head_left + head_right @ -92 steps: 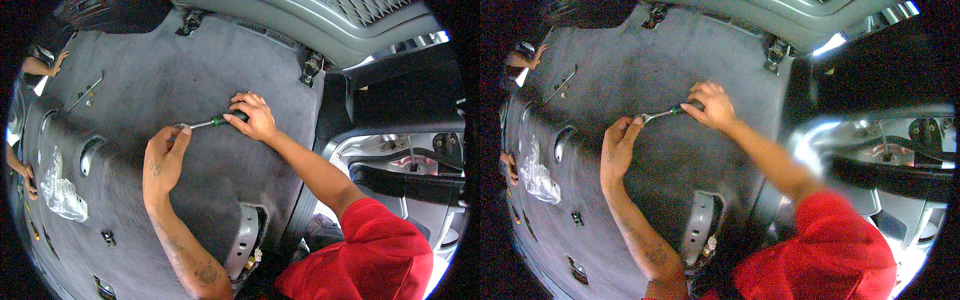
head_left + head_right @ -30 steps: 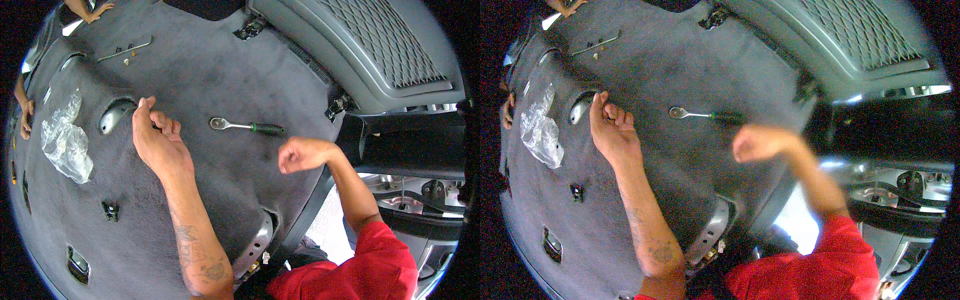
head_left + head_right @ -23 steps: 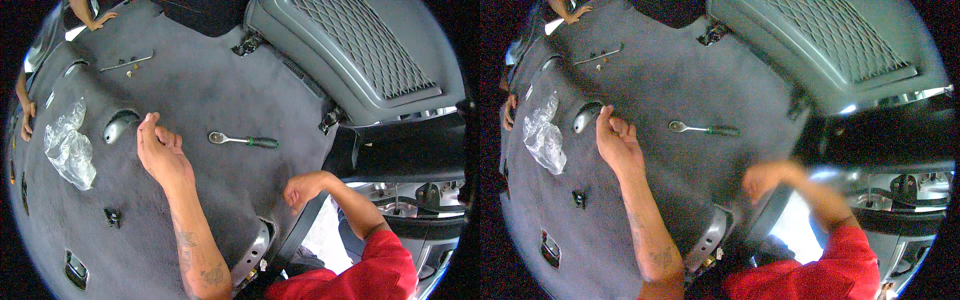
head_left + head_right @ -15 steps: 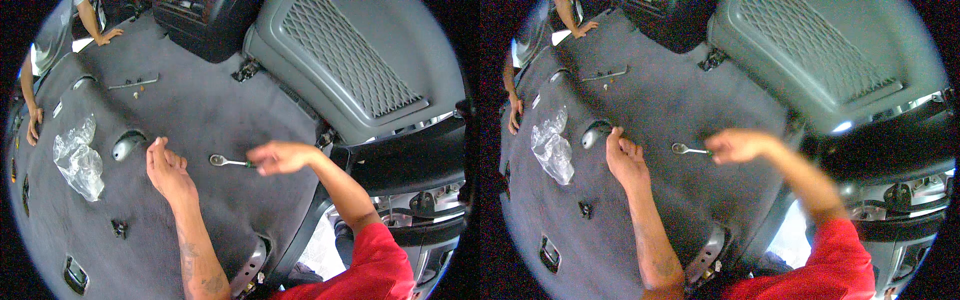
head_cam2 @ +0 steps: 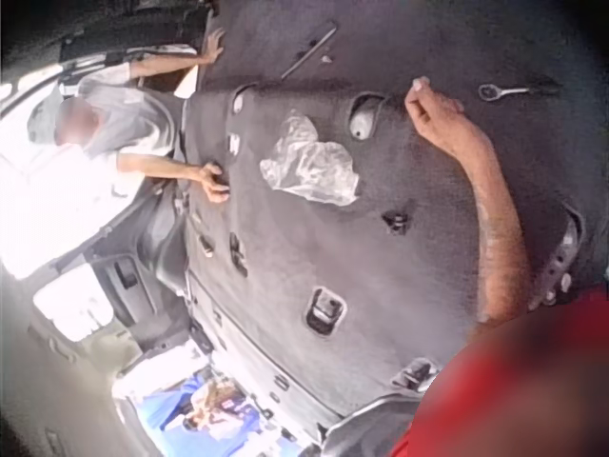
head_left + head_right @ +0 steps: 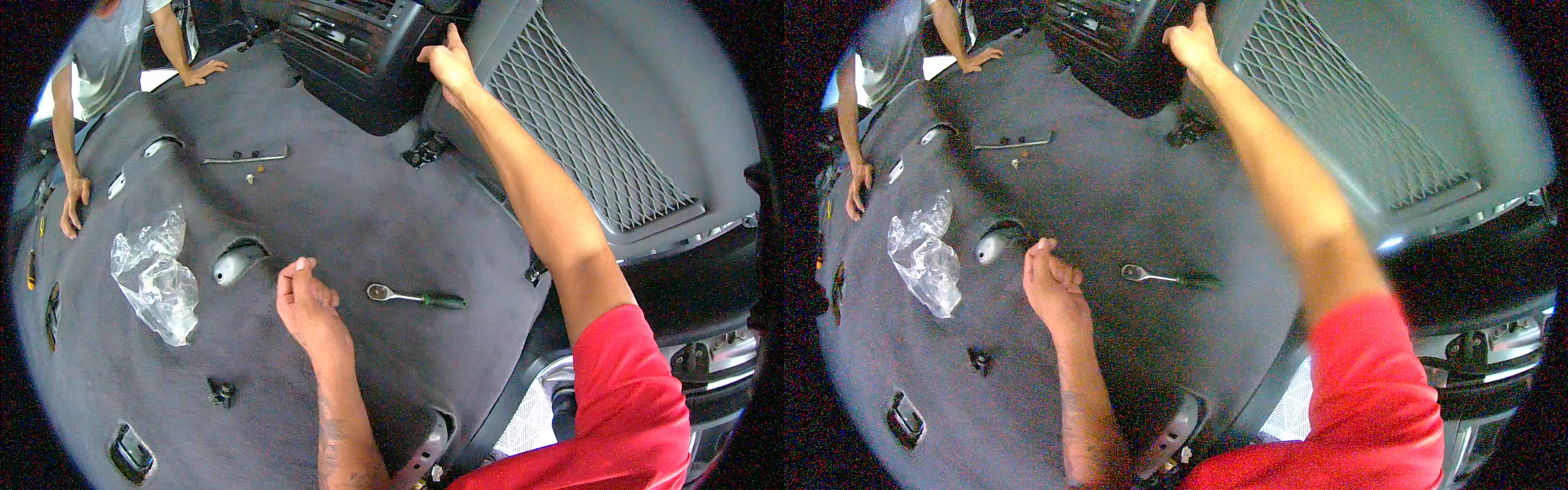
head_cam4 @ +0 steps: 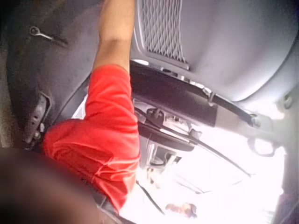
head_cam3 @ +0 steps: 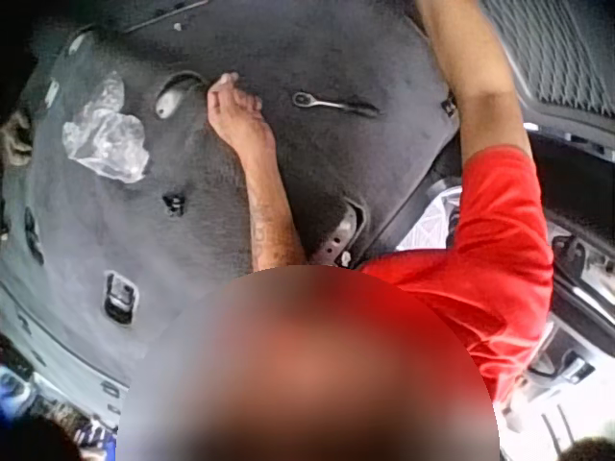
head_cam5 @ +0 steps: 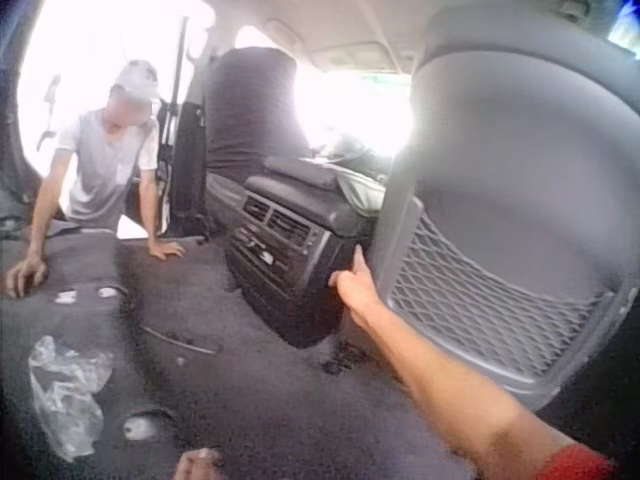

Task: The person works inside a silver car with the rear seats removed, handling a car radio unit, plastic bags of clips, and a socket wrench. They position the radio into the dashboard opening, adjust its placement, and use the wrench on fasteners near the floor while another person assists from the driver's side.

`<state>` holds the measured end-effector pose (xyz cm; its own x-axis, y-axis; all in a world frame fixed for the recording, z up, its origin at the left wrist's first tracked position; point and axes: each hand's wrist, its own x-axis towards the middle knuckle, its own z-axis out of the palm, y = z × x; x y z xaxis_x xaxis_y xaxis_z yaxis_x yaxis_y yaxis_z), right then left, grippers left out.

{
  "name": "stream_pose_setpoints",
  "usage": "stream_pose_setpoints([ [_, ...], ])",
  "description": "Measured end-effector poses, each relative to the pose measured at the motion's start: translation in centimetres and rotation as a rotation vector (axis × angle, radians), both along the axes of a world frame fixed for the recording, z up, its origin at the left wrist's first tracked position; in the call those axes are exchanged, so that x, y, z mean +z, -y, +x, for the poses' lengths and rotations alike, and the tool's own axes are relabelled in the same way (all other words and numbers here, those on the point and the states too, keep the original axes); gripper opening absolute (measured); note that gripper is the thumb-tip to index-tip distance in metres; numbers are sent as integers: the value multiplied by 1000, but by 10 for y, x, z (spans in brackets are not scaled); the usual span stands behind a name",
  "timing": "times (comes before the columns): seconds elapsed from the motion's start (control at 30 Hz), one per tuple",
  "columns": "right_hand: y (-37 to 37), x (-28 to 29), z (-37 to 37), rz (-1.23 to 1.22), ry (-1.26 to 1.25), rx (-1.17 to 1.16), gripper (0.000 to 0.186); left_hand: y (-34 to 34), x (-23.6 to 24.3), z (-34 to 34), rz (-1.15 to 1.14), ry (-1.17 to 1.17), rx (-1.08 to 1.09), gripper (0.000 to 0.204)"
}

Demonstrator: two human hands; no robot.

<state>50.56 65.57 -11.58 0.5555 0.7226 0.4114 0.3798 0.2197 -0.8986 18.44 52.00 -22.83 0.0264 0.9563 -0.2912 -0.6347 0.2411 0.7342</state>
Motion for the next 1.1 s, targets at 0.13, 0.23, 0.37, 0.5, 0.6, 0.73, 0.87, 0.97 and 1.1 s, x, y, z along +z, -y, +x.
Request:
stream_pose_setpoints([
  [0.13,-18,-5,4,-115,54,-130,103,1,-2,0,8,-42,-40,15],
  [0.23,-15,2,0,-121,84,-83,99,1,-1,-1,18,-27,-37,16],
  [0.37,-1,21,1,-203,-11,-43,86,0,-1,-2,12,-11,-57,16],
  [0.5,-7,29,9,-182,32,-16,90,-1,-3,-2,15,-1,-78,16],
  [0.6,-6,32,15,-264,27,18,99,1,-5,-2,15,-32,-82,16],
  [0.73,48,13,1,-116,20,169,96,-3,-5,-5,33,34,-94,21],
  [0.87,142,-121,-72,-448,467,151,85,-4,-7,-13,-41,378,-150,40],
  [0.97,169,-207,-105,-942,915,40,89,-5,-11,-15,-140,615,-190,52],
  [1.1,162,-240,-113,-835,829,-144,82,-8,-17,-17,-73,632,-203,56],
])
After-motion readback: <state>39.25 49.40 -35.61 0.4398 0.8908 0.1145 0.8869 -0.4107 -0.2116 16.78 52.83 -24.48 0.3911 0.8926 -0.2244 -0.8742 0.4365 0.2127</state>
